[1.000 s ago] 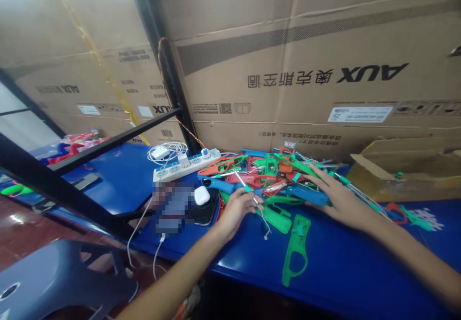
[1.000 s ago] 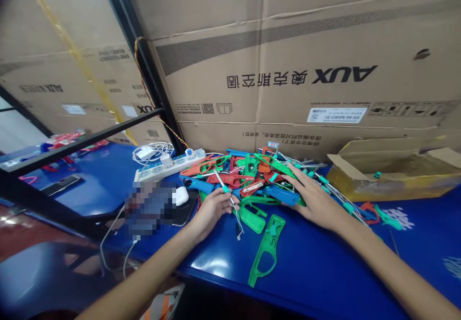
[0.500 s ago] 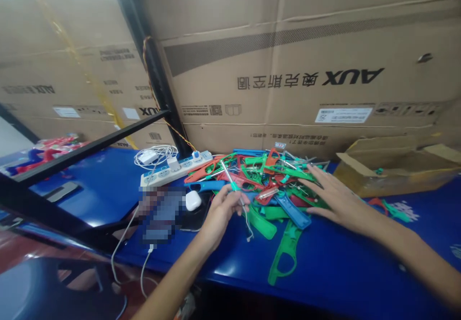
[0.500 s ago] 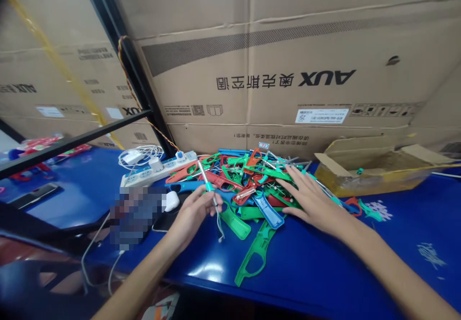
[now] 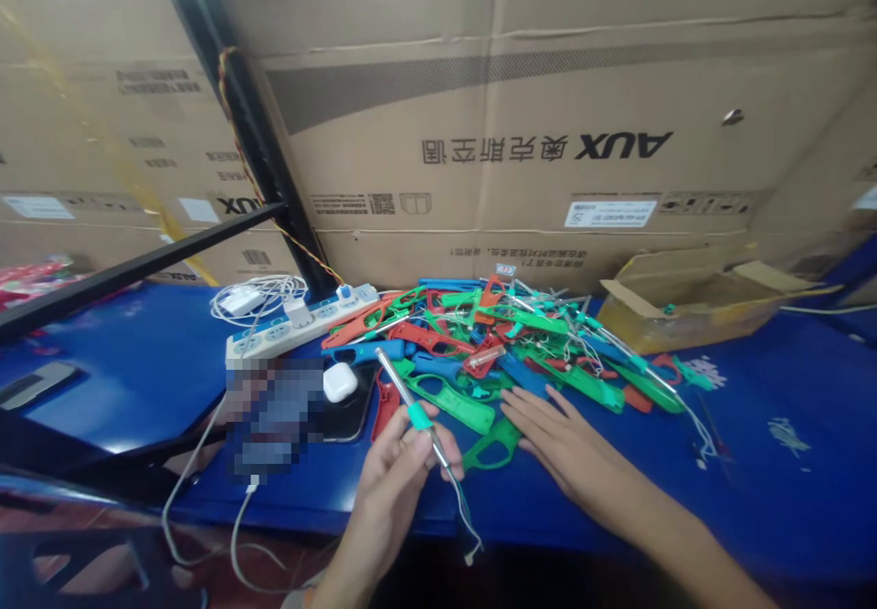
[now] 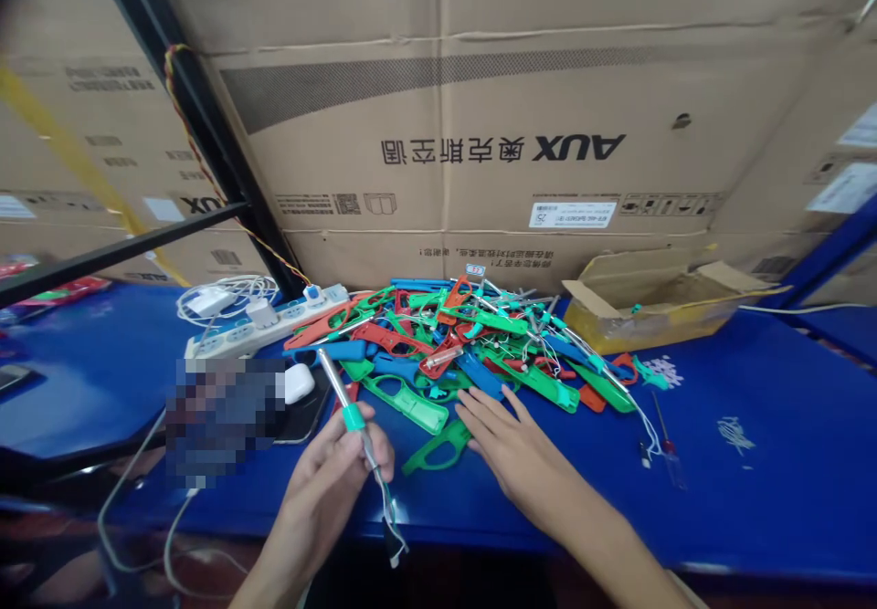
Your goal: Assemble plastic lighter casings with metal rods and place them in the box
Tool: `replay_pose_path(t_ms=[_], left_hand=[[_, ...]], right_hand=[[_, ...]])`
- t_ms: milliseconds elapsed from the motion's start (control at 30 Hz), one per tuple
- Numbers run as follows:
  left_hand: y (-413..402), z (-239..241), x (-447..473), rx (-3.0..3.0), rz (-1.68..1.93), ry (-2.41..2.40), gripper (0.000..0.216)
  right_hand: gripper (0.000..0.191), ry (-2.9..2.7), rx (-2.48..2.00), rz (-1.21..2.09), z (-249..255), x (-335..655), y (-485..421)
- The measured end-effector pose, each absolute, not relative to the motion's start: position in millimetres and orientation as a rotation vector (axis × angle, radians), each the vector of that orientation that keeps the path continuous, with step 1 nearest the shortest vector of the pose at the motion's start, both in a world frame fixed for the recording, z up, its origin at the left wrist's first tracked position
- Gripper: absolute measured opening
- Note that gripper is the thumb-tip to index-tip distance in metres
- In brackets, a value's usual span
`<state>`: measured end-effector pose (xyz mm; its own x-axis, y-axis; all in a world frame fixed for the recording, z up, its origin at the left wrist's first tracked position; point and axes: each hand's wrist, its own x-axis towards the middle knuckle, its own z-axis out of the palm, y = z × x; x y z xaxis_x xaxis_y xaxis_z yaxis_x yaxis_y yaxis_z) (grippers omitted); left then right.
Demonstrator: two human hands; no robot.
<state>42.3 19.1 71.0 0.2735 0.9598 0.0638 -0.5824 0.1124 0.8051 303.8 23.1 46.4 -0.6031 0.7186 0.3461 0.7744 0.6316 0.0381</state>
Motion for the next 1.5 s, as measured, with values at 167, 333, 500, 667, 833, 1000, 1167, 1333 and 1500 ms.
replay_pose_path(t_ms=[167, 333, 500, 667, 833, 1000, 1167, 1333, 1500], left_hand=[[18, 81, 44, 0.825, 1.294, 0.616, 0.028], [22, 84, 35, 0.847, 1.344, 0.614, 0.026], [20, 80, 36, 0.819, 1.297, 0.683, 0.028], [17, 74, 55, 0.761, 1.264, 0.738, 0.031], [16, 72, 60, 0.698, 1.311, 0.745, 0.036], [15, 69, 52, 0.636, 1.334, 0.764, 0.035], [13, 68, 50, 0.637, 1.301, 0.758, 0.035], [14, 66, 55, 0.679, 1.284, 0.783, 0.038], [12, 65, 56, 0.714, 1.331, 0.813, 0.034]], right_hand=[[0.027, -2.483, -1.251, -0.286, 54, 285, 40], [0.020, -2.412, -1.157, -0.374, 55, 280, 15], [0.023, -2.372, -1.177, -0.230, 58, 298, -20], [0.018, -2.385, -1.292, -0.019, 64, 314, -28], [0.027, -2.245, -1.401, 0.109, 58, 319, -20], [0.027, -2.093, -1.451, 0.189, 55, 330, -14], [0.022, -2.133, -1.444, 0.191, 57, 334, -10], [0.020, -2.175, -1.401, 0.103, 66, 330, -6], [0.027, -2.050, -1.467, -0.014, 63, 331, 4]])
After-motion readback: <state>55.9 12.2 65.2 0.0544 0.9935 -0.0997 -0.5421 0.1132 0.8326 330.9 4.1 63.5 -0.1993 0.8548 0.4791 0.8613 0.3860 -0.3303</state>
